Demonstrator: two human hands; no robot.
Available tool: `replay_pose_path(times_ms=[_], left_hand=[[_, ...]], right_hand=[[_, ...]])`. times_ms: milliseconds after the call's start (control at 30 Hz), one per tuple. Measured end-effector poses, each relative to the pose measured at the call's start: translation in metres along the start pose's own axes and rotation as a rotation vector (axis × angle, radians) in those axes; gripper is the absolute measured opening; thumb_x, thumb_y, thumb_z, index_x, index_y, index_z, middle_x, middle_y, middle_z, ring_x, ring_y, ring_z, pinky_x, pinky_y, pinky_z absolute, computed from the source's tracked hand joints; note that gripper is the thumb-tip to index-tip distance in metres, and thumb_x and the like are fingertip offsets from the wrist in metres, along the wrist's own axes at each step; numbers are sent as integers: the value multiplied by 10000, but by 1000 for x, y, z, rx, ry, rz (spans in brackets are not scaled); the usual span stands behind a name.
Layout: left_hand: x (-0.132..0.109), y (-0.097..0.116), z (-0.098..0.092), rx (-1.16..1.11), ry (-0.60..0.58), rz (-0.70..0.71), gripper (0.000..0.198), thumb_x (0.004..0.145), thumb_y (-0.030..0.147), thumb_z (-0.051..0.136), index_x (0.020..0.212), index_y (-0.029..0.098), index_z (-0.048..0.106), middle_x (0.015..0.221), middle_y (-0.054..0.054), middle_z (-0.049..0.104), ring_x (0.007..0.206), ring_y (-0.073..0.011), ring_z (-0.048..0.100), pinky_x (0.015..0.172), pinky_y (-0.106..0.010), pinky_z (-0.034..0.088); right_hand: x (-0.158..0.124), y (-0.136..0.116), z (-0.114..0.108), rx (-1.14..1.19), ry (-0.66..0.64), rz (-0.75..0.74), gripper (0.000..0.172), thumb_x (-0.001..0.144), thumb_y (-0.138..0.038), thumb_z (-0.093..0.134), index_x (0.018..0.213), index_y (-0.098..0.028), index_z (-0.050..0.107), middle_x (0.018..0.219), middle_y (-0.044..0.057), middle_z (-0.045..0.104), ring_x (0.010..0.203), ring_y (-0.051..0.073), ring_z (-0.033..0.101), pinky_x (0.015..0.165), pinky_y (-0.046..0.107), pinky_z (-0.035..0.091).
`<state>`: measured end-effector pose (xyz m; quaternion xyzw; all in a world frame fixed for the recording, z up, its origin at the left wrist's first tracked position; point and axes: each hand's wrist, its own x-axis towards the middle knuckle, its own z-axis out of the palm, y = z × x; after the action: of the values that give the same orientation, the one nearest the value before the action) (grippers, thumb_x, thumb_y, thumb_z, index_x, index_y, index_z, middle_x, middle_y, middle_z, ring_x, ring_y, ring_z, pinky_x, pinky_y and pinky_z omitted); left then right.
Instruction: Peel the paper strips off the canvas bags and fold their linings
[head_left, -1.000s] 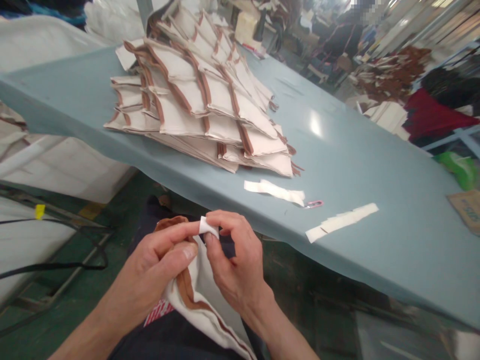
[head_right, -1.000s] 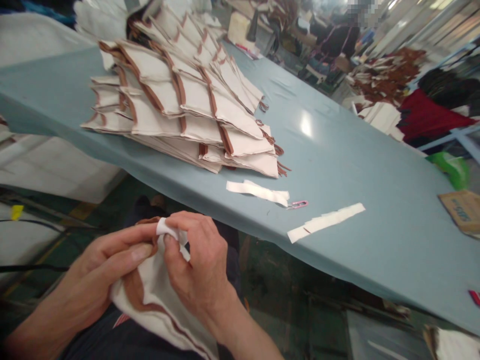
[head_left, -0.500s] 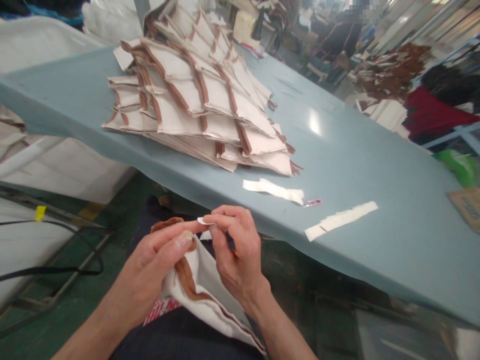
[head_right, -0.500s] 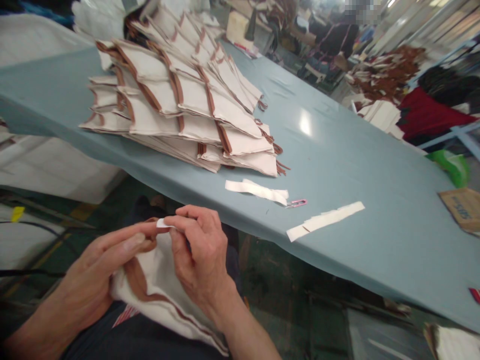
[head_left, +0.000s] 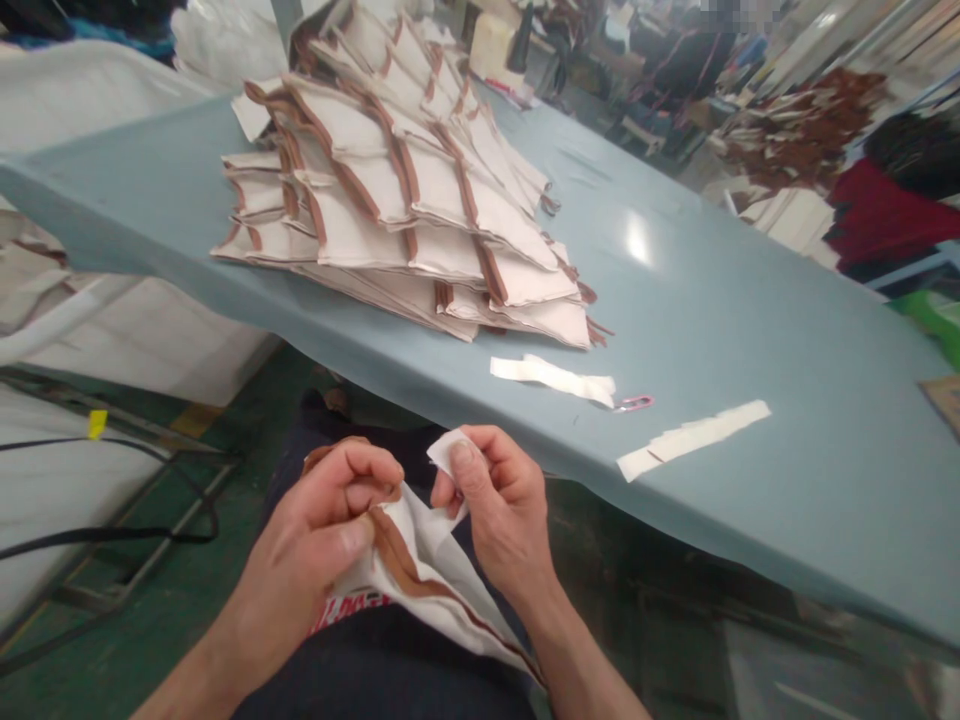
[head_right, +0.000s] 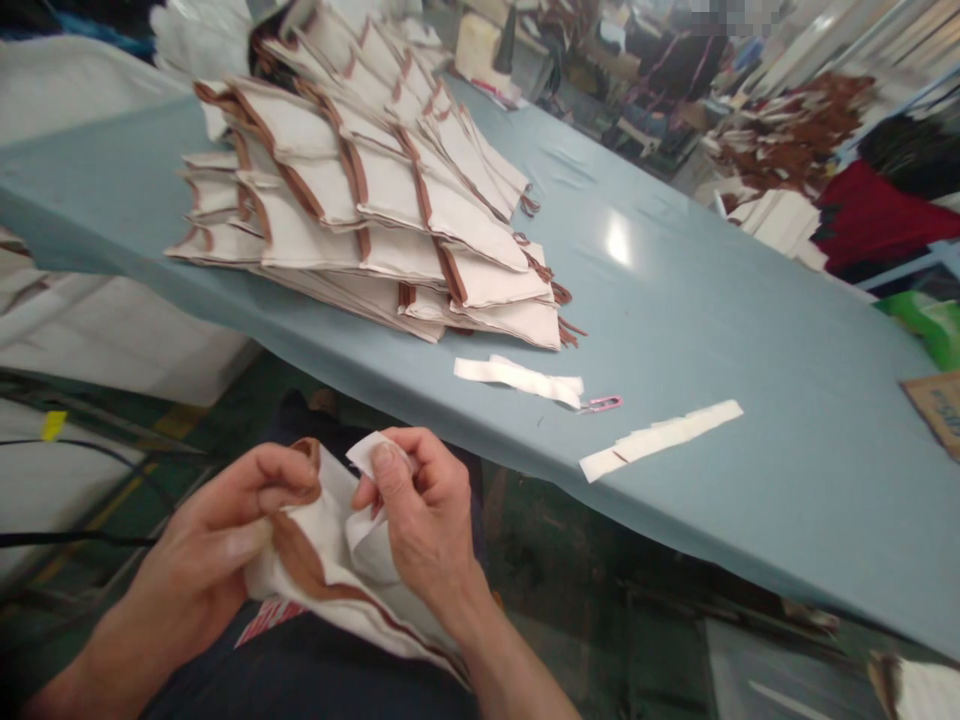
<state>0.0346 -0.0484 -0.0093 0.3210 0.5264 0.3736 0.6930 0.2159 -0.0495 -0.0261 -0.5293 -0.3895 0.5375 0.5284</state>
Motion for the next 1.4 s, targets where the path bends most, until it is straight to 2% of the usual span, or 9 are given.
replay_pose_path(times_ms=[400, 500, 633, 800, 867, 967, 1033, 1267, 1400], left_hand=[[-24, -8, -7, 86, -45, -254, 461, 787, 575, 1006, 901, 211, 745, 720, 3, 765, 638, -163, 666, 644, -235, 527], [-32, -10, -17, 248, -13, -176, 493, 839, 663, 940, 762, 206, 772, 695, -7, 728, 627, -158, 576, 624, -235, 499], [-37, -8, -22, 460, 8, 25, 497, 942, 656, 833, 674, 243, 768, 613, 13, 645, 593, -168, 497, 626, -246, 497], [-19, -8, -29, 494, -53, 200, 424, 1061, 605, 718, 873, 263, 883, 805, -33, 842, 745, -231, 725, 727, -247, 552], [-6, -5, -32, 522, -72, 286, 408, 1079, 573, 704, 897, 261, 893, 830, -38, 862, 763, -237, 744, 728, -245, 548], [9, 5, -30, 561, -51, 369, 405, 1085, 533, 693, 871, 254, 894, 867, -52, 872, 816, -253, 762, 761, -257, 554], [14, 14, -25, 568, -29, 378, 384, 1067, 515, 699, 882, 247, 903, 925, -65, 889, 853, -266, 774, 766, -265, 564], [14, 32, -7, 566, 80, 443, 294, 970, 477, 721, 876, 252, 886, 871, -31, 877, 752, -239, 759, 691, -249, 574], [15, 33, -7, 606, 87, 499, 297, 1001, 456, 695, 897, 256, 887, 930, -28, 899, 741, -222, 733, 743, -246, 565]], right_hand=[[-35, 49, 35, 255, 120, 282, 695, 855, -898, 837, 871, -232, 639, 640, -48, 620, 533, 111, 493, 560, 243, 456], [-40, 58, 37, 237, 105, 296, 688, 877, -882, 835, 875, -221, 643, 654, -38, 639, 532, 103, 478, 555, 237, 426], [-29, 51, 24, 93, 97, 120, 547, 1037, -735, 756, 895, -208, 715, 723, -4, 703, 586, 129, 563, 611, 261, 491], [-16, 2, -15, -237, 127, -371, 285, 1116, -425, 757, 913, -234, 813, 1110, 80, 842, 1062, 222, 774, 983, 355, 593], [-24, -23, -28, -243, 42, -358, 313, 1123, -442, 761, 892, -235, 804, 928, 55, 800, 901, 206, 746, 843, 327, 593], [-45, -51, -31, -90, -121, -45, 411, 1106, -569, 774, 879, -228, 797, 637, -9, 667, 509, 133, 507, 498, 264, 431], [-53, -59, -23, -14, -172, 88, 476, 1106, -656, 736, 902, -230, 797, 559, -36, 604, 428, 113, 393, 424, 256, 352], [-13, -44, 12, -505, -50, -438, 208, 1094, -257, 700, 915, -219, 799, 835, 15, 778, 683, 154, 639, 703, 304, 547], [2, -30, 19, -584, -19, -474, 194, 1101, -248, 663, 975, -211, 805, 872, 29, 810, 724, 169, 683, 726, 317, 544]])
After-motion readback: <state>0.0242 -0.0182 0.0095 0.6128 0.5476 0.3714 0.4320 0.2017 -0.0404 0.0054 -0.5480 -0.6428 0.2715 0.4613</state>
